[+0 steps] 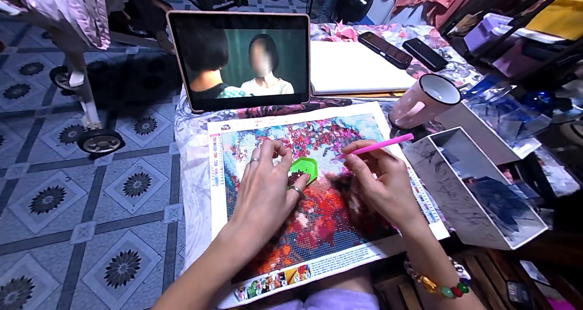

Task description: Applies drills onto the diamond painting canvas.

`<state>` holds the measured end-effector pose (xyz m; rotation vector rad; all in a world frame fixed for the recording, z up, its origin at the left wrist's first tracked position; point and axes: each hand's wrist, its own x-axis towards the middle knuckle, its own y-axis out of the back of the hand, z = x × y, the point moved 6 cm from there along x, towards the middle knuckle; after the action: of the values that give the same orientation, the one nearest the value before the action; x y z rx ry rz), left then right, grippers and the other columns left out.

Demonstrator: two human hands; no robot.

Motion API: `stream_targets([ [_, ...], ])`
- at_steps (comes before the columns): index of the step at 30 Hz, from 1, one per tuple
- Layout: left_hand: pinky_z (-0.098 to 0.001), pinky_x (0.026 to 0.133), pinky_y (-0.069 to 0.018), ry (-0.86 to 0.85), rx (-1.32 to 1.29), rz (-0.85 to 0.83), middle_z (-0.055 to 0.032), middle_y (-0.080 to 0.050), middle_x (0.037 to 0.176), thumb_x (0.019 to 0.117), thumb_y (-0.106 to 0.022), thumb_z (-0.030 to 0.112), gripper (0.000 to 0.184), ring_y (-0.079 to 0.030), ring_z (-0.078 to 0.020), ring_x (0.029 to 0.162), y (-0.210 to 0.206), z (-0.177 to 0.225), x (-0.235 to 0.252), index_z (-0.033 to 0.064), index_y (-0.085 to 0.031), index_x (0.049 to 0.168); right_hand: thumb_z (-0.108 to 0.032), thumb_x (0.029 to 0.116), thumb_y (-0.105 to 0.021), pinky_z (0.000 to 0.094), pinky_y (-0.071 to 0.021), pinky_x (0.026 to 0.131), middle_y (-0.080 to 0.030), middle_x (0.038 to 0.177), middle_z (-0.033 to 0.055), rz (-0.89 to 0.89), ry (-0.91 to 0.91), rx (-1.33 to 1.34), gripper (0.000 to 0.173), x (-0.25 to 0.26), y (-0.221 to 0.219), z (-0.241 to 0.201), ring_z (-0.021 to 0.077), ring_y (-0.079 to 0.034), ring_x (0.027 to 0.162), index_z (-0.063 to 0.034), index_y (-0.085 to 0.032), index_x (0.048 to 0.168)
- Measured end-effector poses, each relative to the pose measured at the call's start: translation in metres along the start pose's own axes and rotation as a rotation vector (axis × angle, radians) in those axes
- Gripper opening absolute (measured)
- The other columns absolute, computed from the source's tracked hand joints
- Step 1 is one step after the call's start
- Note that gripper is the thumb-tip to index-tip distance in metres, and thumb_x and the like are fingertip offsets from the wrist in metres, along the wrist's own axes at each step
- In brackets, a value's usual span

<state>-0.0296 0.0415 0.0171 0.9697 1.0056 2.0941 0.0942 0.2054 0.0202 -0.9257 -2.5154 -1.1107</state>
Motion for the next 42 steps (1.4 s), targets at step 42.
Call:
stream_targets([
  [42,-0.0411,0.077,-0.0543,0.029,-0.007,0.003,-0.0135,-0.059,0.117,0.0934,-0.07,0.04,0.051,-0.062,-0.0278,0.097,0.0,-0.0017,-0.0006,-0.001,-0.07,0.124,-0.024,0.1044,-0.054,0.0169,-0.0572,0.072,-0.069,0.102,0.0001,0.009,0.001,0.024,0.024,0.0011,-0.0009,0.0012,-0.0007,-0.066,0.081,-0.0063,-0.069,0.112],
])
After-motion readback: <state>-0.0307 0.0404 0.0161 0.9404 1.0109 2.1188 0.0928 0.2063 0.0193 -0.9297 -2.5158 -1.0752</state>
